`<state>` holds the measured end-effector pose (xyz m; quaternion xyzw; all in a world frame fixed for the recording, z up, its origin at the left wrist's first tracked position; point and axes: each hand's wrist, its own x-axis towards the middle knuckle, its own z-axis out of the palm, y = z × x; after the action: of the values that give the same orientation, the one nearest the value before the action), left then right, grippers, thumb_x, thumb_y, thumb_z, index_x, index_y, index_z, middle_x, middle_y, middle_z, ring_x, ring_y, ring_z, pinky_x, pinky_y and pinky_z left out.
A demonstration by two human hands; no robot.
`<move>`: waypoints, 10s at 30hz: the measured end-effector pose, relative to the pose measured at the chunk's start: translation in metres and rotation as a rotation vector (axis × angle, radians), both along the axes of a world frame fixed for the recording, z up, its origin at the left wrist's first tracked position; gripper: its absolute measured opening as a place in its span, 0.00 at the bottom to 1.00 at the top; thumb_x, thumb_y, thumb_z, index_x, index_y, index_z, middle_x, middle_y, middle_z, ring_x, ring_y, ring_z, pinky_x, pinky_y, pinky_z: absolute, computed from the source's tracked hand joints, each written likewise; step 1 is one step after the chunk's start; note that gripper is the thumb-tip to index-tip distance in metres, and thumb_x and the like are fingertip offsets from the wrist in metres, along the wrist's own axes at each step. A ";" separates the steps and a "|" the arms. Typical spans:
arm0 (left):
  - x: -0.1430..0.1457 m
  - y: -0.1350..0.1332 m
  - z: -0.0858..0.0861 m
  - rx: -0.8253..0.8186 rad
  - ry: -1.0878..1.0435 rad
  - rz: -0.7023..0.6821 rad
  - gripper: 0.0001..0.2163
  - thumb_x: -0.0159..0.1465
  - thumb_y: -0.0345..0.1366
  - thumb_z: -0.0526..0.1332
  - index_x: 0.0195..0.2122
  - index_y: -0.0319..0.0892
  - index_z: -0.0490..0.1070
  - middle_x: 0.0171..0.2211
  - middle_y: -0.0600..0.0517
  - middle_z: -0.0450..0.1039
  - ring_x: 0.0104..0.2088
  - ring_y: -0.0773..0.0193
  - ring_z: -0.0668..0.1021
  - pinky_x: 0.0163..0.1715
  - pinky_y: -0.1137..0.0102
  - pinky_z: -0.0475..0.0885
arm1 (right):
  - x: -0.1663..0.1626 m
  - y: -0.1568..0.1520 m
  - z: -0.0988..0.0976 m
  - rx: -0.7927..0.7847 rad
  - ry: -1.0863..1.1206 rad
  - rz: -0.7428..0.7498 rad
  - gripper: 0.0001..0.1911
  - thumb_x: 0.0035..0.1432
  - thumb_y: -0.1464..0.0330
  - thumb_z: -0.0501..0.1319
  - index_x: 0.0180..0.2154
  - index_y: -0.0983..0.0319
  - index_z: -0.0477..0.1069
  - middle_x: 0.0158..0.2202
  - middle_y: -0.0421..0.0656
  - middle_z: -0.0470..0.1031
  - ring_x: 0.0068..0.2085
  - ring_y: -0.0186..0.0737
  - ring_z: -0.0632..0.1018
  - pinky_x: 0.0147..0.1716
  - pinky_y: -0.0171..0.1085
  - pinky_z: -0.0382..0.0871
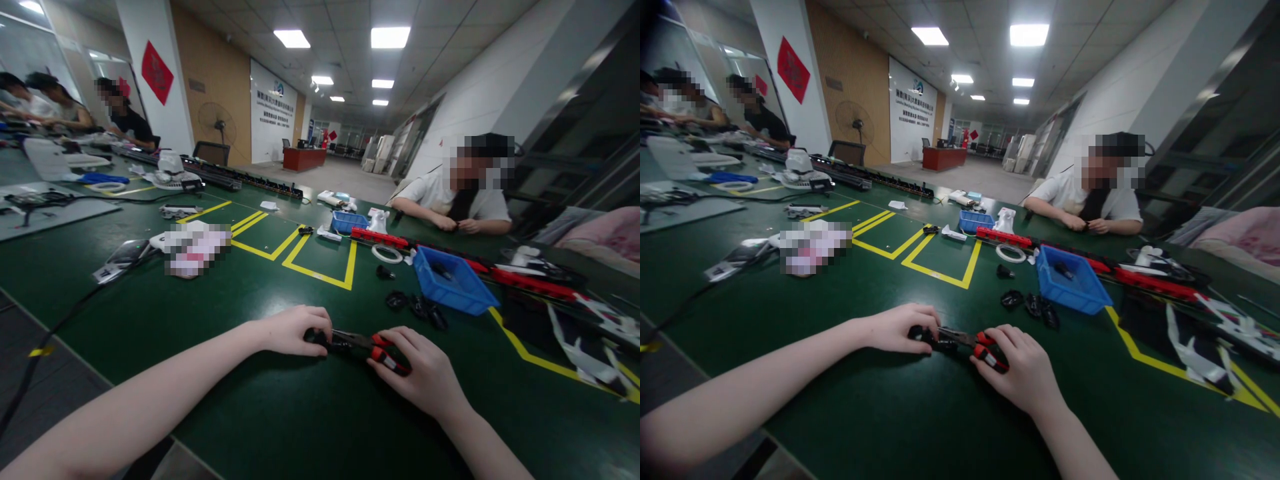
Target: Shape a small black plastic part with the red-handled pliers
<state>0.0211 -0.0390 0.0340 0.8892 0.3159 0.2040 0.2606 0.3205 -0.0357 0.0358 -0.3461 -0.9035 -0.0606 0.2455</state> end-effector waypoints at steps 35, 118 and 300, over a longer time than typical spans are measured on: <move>0.001 0.002 -0.004 -0.023 -0.041 0.003 0.11 0.62 0.38 0.67 0.44 0.42 0.75 0.48 0.49 0.72 0.44 0.60 0.77 0.46 0.67 0.70 | -0.006 -0.002 -0.005 0.032 -0.052 0.053 0.19 0.56 0.60 0.65 0.48 0.62 0.71 0.43 0.49 0.77 0.40 0.45 0.78 0.36 0.42 0.73; 0.005 0.000 -0.003 0.032 0.002 0.012 0.09 0.62 0.38 0.66 0.42 0.42 0.73 0.45 0.50 0.72 0.43 0.60 0.76 0.47 0.67 0.69 | -0.012 -0.008 -0.003 -0.033 -0.036 0.044 0.20 0.56 0.61 0.65 0.49 0.60 0.72 0.44 0.49 0.77 0.42 0.46 0.78 0.39 0.44 0.73; 0.029 0.034 0.001 -0.517 -0.152 -0.173 0.23 0.66 0.37 0.64 0.62 0.45 0.67 0.39 0.51 0.79 0.36 0.63 0.77 0.41 0.70 0.69 | -0.044 -0.029 -0.003 -0.385 0.430 -0.079 0.07 0.63 0.72 0.58 0.38 0.58 0.75 0.41 0.44 0.76 0.40 0.38 0.79 0.40 0.37 0.76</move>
<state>0.0503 -0.0050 0.0345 0.7990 0.2599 0.1598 0.5182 0.2766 -0.0651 0.0327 -0.4262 -0.8113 0.1773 0.3587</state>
